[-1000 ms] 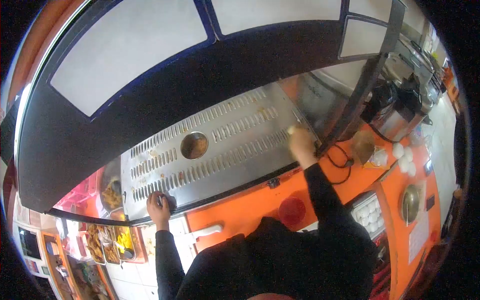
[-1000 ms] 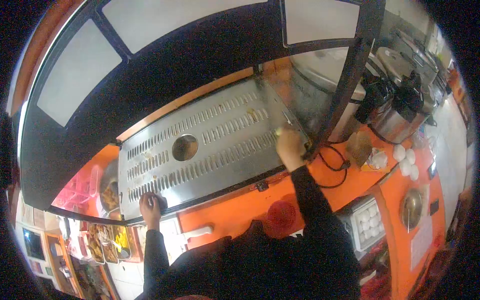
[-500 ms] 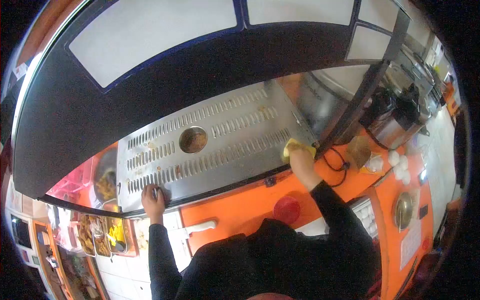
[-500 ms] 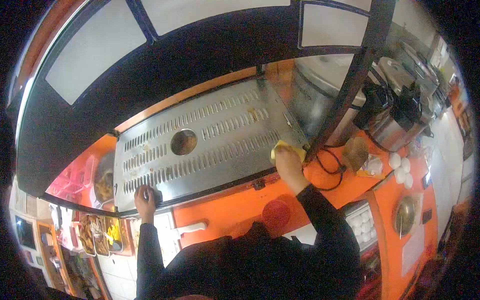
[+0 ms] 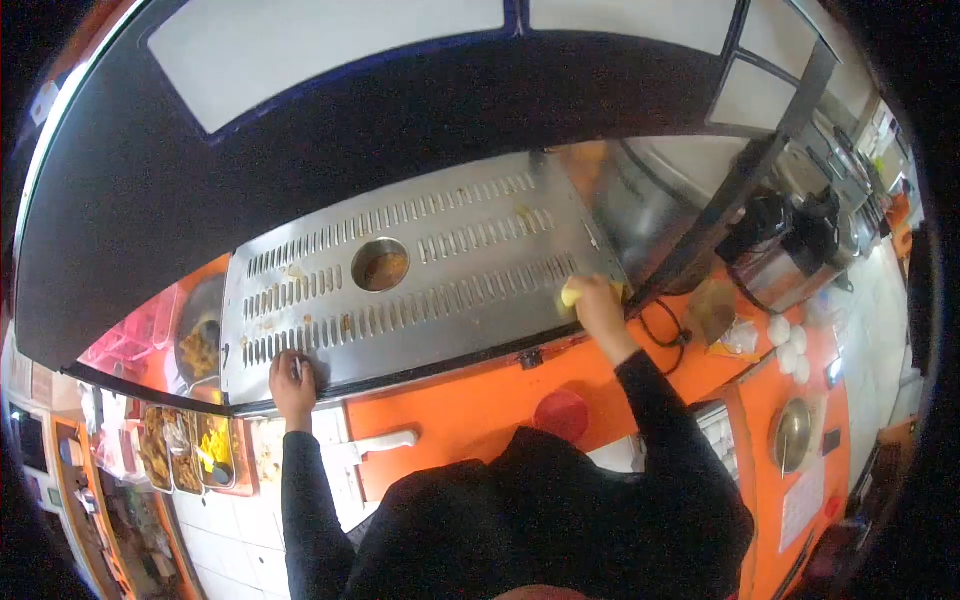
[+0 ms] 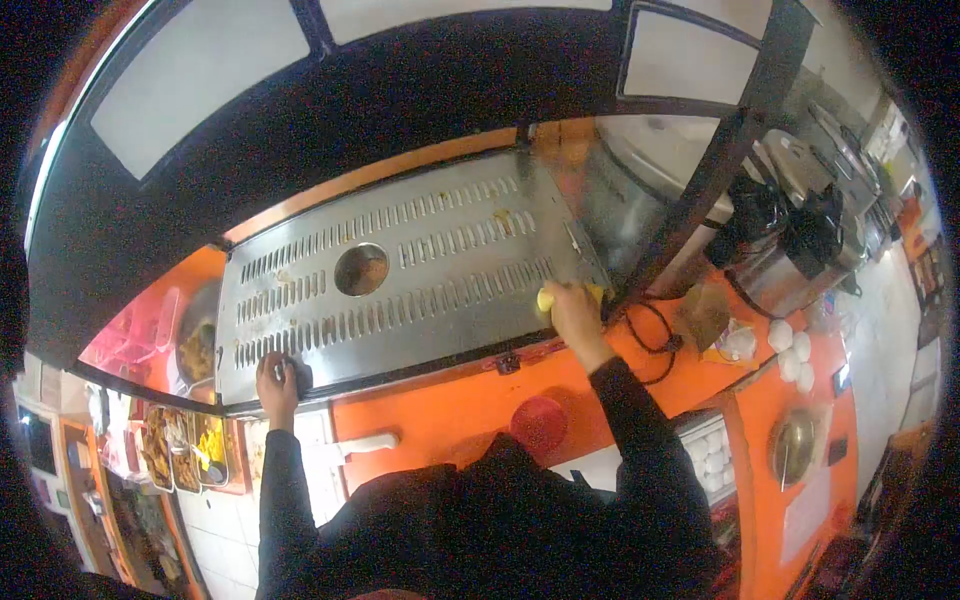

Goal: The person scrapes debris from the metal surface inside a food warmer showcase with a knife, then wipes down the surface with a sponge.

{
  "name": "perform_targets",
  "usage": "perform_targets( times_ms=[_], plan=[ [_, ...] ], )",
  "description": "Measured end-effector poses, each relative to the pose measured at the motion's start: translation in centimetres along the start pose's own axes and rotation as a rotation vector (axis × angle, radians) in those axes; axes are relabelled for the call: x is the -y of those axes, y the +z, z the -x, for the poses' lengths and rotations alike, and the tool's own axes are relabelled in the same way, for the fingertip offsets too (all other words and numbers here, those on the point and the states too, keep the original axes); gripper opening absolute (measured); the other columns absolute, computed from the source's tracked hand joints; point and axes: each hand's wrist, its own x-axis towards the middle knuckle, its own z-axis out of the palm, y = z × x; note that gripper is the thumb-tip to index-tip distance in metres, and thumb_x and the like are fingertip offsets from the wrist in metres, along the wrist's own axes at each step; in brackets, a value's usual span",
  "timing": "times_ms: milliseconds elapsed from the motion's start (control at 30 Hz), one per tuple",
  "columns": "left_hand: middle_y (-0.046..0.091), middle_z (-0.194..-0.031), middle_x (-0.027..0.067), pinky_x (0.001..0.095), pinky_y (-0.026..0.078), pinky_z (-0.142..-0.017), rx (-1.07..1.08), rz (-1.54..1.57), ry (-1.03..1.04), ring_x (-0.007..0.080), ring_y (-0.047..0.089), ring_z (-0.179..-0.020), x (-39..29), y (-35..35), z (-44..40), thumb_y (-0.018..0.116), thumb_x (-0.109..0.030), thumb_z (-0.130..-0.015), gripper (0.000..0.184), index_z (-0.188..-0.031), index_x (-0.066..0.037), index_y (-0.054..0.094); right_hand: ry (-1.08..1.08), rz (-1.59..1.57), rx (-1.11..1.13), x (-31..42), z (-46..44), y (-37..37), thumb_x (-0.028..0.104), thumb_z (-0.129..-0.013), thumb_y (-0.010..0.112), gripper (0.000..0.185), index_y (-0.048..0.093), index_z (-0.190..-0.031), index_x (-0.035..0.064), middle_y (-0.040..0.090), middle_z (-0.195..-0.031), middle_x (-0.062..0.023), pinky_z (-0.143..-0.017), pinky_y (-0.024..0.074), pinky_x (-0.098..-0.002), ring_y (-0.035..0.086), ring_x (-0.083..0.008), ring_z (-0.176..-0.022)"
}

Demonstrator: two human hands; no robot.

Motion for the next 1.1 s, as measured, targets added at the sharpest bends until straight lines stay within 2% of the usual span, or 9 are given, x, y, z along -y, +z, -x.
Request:
perform_targets(
  times_ms=[167, 300, 400, 533, 600, 700, 900, 1000, 1100],
  plan=[
    [0.06, -0.094, 0.0154, 0.0453, 0.044, -0.08, 0.071, -0.034, -0.06, 0.0379, 0.057, -0.091, 0.9, 0.3, 0.2, 0.058, -0.013, -0.078, 0.017, -0.093, -0.005, 0.059, -0.127, 0.015, -0.081, -2.0, -6.4, 1.5, 0.001, -0.075, 0.055, 0.023, 0.067, -0.092, 0.0101, 0.062, -0.086, -0.0208, -0.075, 0.0471, -0.0472, 0.06, -0.0407, -0.085],
    [0.06, -0.098, 0.0149, 0.0451, 0.044, -0.082, 0.029, -0.03, 0.007, 0.0379, 0.056, -0.094, 0.6, 0.1, 0.1, 0.059, -0.014, -0.077, 0.018, -0.094, -0.005, 0.059, -0.209, -0.01, -0.131, -3.3, -3.2, 1.1, -0.002, -0.073, 0.056, 0.026, 0.069, -0.091, 0.0106, 0.063, -0.083, -0.0193, -0.077, 0.0462, -0.0463, 0.059, -0.0392, -0.086],
    [0.06, -0.097, 0.0152, 0.0449, 0.044, -0.082, 0.019, -0.024, 0.036, 0.0375, 0.056, -0.093, 0.6, 0.1, 0.1, 0.059, -0.014, -0.078, 0.019, -0.094, -0.005, 0.059, -0.123, 0.056, 0.024, -0.9, -3.5, -1.4, 0.004, -0.079, 0.056, 0.021, 0.068, -0.096, 0.0093, 0.063, -0.095, -0.0203, -0.081, 0.0461, -0.0471, 0.058, -0.0385, -0.096],
    [0.06, -0.095, 0.0162, 0.0446, 0.044, -0.082, 0.061, -0.04, -0.019, 0.0376, 0.056, -0.094, 0.3, -0.2, 0.0, 0.058, -0.014, -0.078, 0.021, -0.096, -0.004, 0.059, -0.172, 0.103, 0.033, -2.7, -6.9, 1.5, 0.006, -0.08, 0.056, 0.023, 0.069, -0.099, 0.0107, 0.063, -0.1, -0.0179, -0.086, 0.0443, -0.048, 0.056, -0.0357, -0.105],
    [0.06, -0.094, 0.0167, 0.0446, 0.045, -0.082, 0.073, -0.021, -0.013, 0.0376, 0.056, -0.093, 0.3, -0.3, 0.0, 0.058, -0.015, -0.078, 0.021, -0.096, -0.004, 0.059, -0.209, 0.16, 0.088, -2.8, -6.5, 0.6, 0.008, -0.081, 0.055, 0.023, 0.069, -0.099, 0.0107, 0.064, -0.1, -0.0166, -0.088, 0.0431, -0.0482, 0.055, -0.0338, -0.109],
    [0.06, -0.093, 0.0167, 0.0449, 0.045, -0.081, 0.045, -0.012, 0.018, 0.0377, 0.057, -0.092, 0.4, -0.1, 0.0, 0.058, -0.015, -0.078, 0.021, -0.096, -0.004, 0.059, -0.267, 0.179, -0.014, -2.7, -5.4, 0.8, 0.01, -0.082, 0.053, 0.023, 0.069, -0.099, 0.0092, 0.065, -0.092, -0.0144, -0.096, 0.0394, -0.0464, 0.054, -0.0319, -0.11],
    [0.061, -0.092, 0.0164, 0.045, 0.045, -0.08, 0.046, -0.01, 0.019, 0.0372, 0.057, -0.09, 0.3, -0.2, 0.0, 0.058, -0.013, -0.078, 0.019, -0.095, -0.005, 0.059, -0.28, 0.29, 0.088, -0.3, -4.3, -1.3, 0.002, -0.079, 0.05, 0.022, 0.067, -0.092, 0.0074, 0.068, -0.095, -0.0128, -0.107, 0.0298, -0.0481, 0.056, -0.0311, -0.103],
    [0.061, -0.092, 0.016, 0.0448, 0.045, -0.08, 0.043, 0.003, 0.023, 0.0369, 0.057, -0.09, 0.2, -0.3, 0.0, 0.058, -0.013, -0.078, 0.019, -0.095, -0.005, 0.059, -0.289, 0.387, 0.074, 0.6, -3.1, -1.9, 0.002, -0.079, 0.05, 0.021, 0.067, -0.09, 0.0069, 0.068, -0.091, -0.0126, -0.108, 0.0289, -0.0494, 0.057, -0.0327, -0.103],
    [0.06, -0.091, 0.0155, 0.0447, 0.045, -0.079, 0.038, -0.008, 0.036, 0.0368, 0.057, -0.089, 0.6, 0.0, 0.1, 0.059, -0.013, -0.078, 0.019, -0.094, -0.005, 0.059, -0.272, 0.346, 0.001, 0.2, 0.0, -1.6, 0.008, -0.083, 0.049, 0.023, 0.068, -0.096, 0.0077, 0.067, -0.093, -0.0158, -0.111, 0.0263, -0.0488, 0.055, -0.0311, -0.108]
  ],
)
